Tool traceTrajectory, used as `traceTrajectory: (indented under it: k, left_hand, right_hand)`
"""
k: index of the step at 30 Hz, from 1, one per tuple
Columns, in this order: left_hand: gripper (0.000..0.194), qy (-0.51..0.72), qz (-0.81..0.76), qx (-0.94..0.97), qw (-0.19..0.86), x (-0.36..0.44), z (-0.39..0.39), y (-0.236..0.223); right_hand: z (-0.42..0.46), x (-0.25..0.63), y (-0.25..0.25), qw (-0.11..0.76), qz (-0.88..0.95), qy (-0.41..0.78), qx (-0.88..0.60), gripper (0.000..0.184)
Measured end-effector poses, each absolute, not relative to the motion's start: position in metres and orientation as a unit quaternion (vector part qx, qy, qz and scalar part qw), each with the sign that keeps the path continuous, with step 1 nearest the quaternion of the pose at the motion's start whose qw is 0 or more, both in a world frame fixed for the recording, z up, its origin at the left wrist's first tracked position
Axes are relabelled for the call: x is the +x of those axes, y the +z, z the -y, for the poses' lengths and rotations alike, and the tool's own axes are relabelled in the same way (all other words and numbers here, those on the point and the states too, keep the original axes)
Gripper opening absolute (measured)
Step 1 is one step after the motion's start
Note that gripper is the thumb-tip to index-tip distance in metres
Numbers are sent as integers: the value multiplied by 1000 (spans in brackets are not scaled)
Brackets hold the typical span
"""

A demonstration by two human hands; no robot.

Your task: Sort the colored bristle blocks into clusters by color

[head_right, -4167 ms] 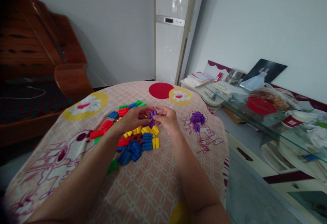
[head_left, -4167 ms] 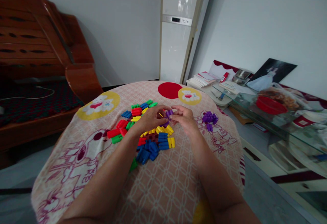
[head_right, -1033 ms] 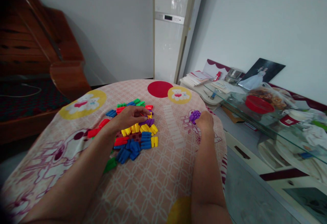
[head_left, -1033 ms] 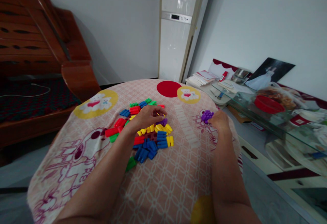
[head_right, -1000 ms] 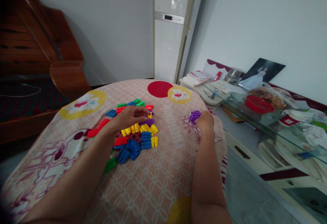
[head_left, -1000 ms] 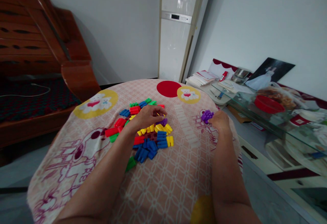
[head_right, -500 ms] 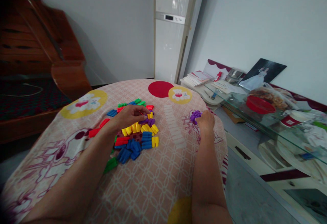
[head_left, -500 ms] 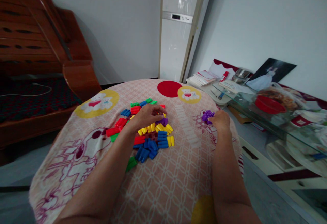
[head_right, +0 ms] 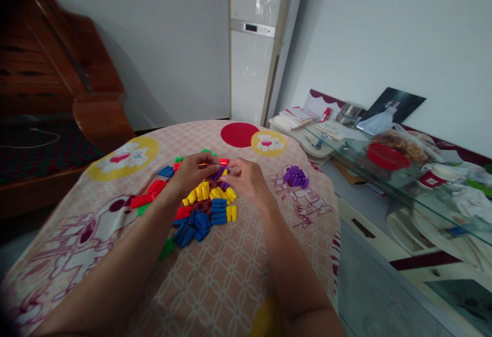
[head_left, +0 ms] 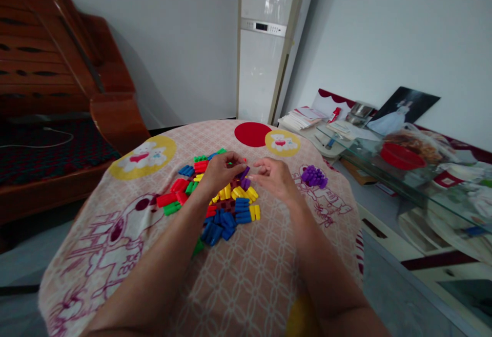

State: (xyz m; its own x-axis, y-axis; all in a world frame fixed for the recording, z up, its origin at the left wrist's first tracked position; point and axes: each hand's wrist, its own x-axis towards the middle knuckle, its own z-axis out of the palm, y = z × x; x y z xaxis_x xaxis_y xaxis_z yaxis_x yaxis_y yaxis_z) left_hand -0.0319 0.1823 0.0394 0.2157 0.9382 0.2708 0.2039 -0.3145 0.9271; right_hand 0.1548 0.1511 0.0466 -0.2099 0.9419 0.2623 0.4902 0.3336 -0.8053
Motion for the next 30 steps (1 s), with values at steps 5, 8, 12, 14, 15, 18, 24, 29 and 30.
traceTrajectory:
  k: [5,8,12,14,15,18,24,29,30]
  left_hand:
    - [26,476,-462,630,403,-31,-187,35]
    - [29,478,-453,597,458,-30,-186,35]
    - [32,437,-427,573,545,-30,-181,40]
    - [32,426,-426,577,551,-32,-180,42]
    - [31,427,-428,580,546,-33,-180,43]
    - [30,433,-435,579,537,-37,-181,44]
    - [31,427,-435,585,536,-41,-183,43]
    - [35,409,-437,604,527,-45,-186,42]
    - [37,407,-438,609,521,-46,-186,43]
  right_hand:
    - [-143,125,42,359,789,128,-482,34]
    - [-142,124,42,348,811,75,-464,23]
    - [-148,141,45,384,794,74,-465,11]
    - [-154,162,48,401,766,83,-495,12]
    - [-156,176,49,402,747,87,-522,13]
    - [-160,224,54,383,665,85,-635,14]
    - [-145,297,63,160,555,47,-815,13]
    - [-142,307,58,62,524,18,-849,17]
    - [-143,306,56,58,524,14,-849,18]
